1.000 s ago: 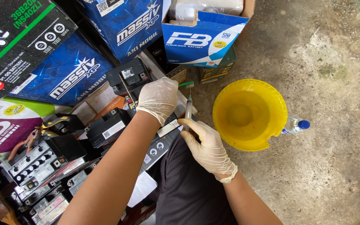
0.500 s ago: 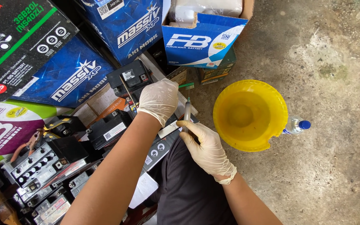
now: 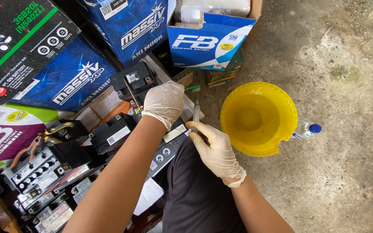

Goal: Cleaning a battery component with a toothbrush and using a syringe to handle fluid

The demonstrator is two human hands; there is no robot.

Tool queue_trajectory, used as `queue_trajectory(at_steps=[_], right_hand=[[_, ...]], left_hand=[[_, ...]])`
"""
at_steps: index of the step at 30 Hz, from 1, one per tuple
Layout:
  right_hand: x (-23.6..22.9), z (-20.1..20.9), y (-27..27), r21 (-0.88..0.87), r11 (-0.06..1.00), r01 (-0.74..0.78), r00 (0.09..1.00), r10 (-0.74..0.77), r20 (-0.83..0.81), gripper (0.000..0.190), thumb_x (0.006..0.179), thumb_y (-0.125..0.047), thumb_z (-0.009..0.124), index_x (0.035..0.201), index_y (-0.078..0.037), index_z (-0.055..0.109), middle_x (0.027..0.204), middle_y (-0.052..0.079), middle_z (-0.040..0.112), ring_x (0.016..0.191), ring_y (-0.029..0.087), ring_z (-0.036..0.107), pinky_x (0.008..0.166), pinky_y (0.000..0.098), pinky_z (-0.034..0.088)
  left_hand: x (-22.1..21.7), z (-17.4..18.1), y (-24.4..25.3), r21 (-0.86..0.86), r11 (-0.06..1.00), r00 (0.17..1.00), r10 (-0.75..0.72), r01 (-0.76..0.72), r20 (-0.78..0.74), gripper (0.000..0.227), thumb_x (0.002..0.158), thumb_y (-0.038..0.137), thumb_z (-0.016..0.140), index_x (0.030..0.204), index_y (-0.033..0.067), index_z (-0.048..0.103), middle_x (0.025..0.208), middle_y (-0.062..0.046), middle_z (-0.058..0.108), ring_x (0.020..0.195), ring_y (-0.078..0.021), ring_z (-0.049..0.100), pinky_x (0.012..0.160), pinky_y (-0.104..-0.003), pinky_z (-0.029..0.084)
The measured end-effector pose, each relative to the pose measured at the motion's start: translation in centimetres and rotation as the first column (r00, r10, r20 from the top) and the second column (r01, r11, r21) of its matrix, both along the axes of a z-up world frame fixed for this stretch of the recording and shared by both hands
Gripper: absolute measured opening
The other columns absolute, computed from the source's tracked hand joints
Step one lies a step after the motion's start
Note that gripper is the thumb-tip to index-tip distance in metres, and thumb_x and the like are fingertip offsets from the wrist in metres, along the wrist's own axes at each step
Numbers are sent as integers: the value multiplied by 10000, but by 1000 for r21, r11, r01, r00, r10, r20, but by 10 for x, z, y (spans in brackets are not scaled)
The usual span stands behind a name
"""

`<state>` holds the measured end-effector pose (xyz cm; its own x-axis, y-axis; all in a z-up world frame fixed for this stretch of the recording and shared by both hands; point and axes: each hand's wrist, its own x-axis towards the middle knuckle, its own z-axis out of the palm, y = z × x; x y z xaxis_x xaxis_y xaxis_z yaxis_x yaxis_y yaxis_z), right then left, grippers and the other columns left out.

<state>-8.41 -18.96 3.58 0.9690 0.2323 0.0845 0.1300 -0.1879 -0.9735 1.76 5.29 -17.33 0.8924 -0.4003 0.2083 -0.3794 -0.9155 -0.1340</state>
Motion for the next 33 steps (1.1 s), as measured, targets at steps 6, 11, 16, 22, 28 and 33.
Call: queue_trajectory(at_steps=[6,11,16,22,28,33], right_hand=[[-6,5,2,4,1000,-15,1000,15,-11,191,924,-105,741,1107,-92,791,800,98,757,774,187,742,735,370,607],[-5,7,3,20,1000,1,1000,-2,14,178,929,-107,736,1096,-97,795,790,96,748,772,178,732,723,373,604],[-4,6,4,18,1000,-1,1000,1,9,175,927,-105,735,1091,-94,797,786,96,753,772,180,741,727,372,607],[-4,4,5,-2,1000,4,1000,-4,10,169,930,-117,732,1084,-109,800,775,96,738,755,202,732,724,376,600],[1,-6,6,6,1000,13,1000,-13,-14,175,940,-115,727,1099,-107,800,778,95,741,761,175,717,739,363,593],[4,-14,2,47,998,36,999,-37,22,202,937,-81,712,1127,-89,780,819,98,753,791,153,697,751,352,590]], left_hand=[[-1,21,-7,4,999,999,32,-32,-15,360,995,461,510,1128,218,741,1100,-47,733,1080,-331,689,849,-570,527],[-3,29,-7,21,1000,1000,10,-9,-29,330,1002,405,513,1134,202,738,1117,-73,728,1121,-344,675,889,-566,522],[-4,32,-10,11,1000,999,19,-19,-46,334,1010,407,511,1141,202,740,1115,-70,728,1123,-339,675,901,-557,520],[-5,53,-16,-20,998,994,50,-52,-95,325,1002,420,510,1120,212,730,1098,-61,726,1101,-335,682,888,-551,527],[-6,87,-29,-79,987,967,119,-140,-224,287,984,407,516,1062,205,704,1035,-69,725,1034,-334,710,850,-520,559],[-6,116,-37,-119,962,915,190,-246,-357,253,965,393,523,1003,198,679,972,-76,724,967,-333,737,811,-490,591]])
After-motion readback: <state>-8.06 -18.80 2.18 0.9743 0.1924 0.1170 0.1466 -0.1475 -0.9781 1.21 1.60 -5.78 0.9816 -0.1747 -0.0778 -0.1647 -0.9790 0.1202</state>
